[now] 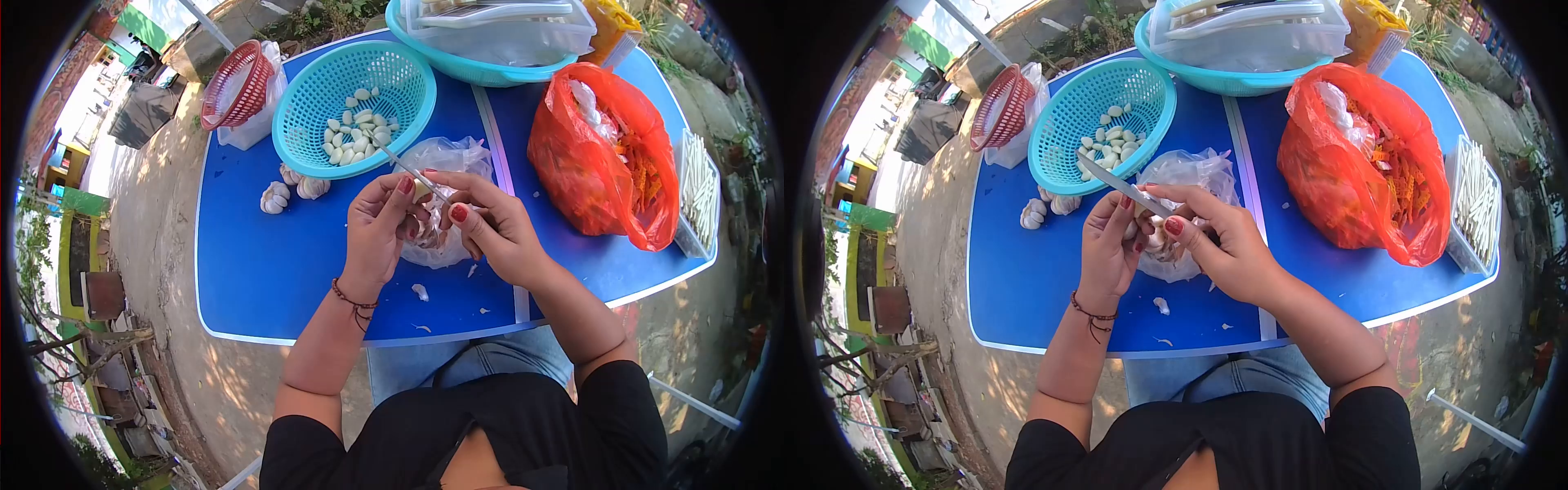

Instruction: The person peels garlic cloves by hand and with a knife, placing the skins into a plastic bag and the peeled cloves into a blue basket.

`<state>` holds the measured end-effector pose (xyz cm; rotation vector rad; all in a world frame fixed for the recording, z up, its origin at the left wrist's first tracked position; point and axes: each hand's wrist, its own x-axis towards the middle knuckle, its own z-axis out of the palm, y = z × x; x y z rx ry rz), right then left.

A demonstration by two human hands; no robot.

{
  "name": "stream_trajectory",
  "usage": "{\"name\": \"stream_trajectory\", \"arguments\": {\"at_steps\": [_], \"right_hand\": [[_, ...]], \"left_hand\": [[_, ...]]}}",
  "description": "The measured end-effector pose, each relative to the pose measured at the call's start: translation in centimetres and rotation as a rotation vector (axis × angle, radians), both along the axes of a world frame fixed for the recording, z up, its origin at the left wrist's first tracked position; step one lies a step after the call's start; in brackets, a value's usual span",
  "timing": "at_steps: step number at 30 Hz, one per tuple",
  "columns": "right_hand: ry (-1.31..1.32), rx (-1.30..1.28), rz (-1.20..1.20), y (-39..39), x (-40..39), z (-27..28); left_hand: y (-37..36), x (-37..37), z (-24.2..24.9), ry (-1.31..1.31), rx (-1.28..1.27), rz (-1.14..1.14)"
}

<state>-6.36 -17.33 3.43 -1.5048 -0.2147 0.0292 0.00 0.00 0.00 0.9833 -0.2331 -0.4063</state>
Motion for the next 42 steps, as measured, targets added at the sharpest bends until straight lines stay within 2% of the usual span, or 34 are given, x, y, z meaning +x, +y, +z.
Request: {"name": "stream_trajectory", "arguments": {"at_steps": [2,5,11,20,26,32,42], "right_hand": [[-0.022,-0.007,-0.025,0.03,0.01,0.10],[0.092,-0.071,-0.036,-0.38,-0.05,0.18],[0.003,0.060,-0.002,0.01,-0.02,-0.33],[0.129,0.016,-0.015,-0.54,-0.12,-0.60],[0.006,0.049,-0.044,0.29,-0.04,-0.61],[0.109,0.006,-0.040,-0.35,-0.05,-0.49],[0.043,0.023,-0.039,0.11,-0.04,-0.32]], "left_hand": [[-0.13,-0.05,0.13,-0.009,0.003,0.005],[-0.34,-0.27,0.23,0.010,0.029,0.027],[-0.18,-0.23,0.12,-0.040,0.037,0.031],[-0.31,-0.27,0.27,-0.007,0.061,0.047],[-0.24,-0.21,0.03,-0.027,0.045,0.058],[-0.35,-0.26,0.28,-0.012,0.047,0.072],[-0.32,-0.25,0.05,-0.123,0.092,0.131]]}}
